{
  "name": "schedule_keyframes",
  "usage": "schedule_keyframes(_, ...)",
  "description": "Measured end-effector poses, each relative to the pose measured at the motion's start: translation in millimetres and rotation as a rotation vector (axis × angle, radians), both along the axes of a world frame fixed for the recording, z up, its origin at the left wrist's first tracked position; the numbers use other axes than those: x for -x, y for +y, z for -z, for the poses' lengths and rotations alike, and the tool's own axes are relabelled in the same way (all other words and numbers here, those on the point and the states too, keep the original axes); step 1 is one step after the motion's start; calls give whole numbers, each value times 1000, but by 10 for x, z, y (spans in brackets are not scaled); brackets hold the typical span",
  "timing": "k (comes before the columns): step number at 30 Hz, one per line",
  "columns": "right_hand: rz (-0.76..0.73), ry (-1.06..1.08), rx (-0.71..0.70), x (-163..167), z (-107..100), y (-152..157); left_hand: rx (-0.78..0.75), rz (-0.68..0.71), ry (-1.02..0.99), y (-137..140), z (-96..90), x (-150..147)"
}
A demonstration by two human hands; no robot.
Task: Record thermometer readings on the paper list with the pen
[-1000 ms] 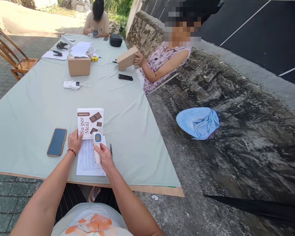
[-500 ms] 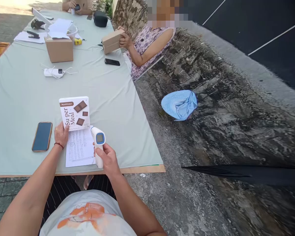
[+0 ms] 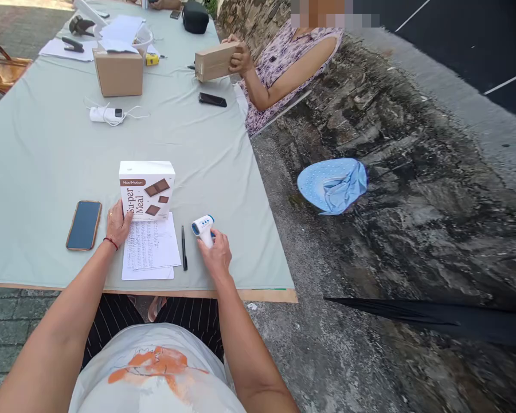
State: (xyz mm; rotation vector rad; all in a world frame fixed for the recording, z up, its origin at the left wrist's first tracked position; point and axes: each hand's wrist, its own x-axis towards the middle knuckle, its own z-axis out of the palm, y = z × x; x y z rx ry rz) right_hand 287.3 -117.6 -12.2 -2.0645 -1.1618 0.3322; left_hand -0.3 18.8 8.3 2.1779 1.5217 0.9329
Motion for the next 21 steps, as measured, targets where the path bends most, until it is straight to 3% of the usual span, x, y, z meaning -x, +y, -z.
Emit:
schedule_keyframes(3,-23,-109,25,-88,82,-14,28,17,13,-24,-4,-2)
schedule_keyframes(7,-52,-206,-116,41,58,-37,48,39,10,-46,7,-12)
schedule_keyframes(11,-235,-46,3,316,26,-11,81,3,31,-36,5,-53)
schedule_keyframes(14,-283,10,79,429,8,17,97,-13,52,-40,-20,-90)
schedule_keyframes(17,-324,97,14,407,-33,-7,158,-65,97,-152,-30,-121)
schedule_keyframes(21,-352,332,-131,340,-99,-142,229,-177,131,-554,5,-184)
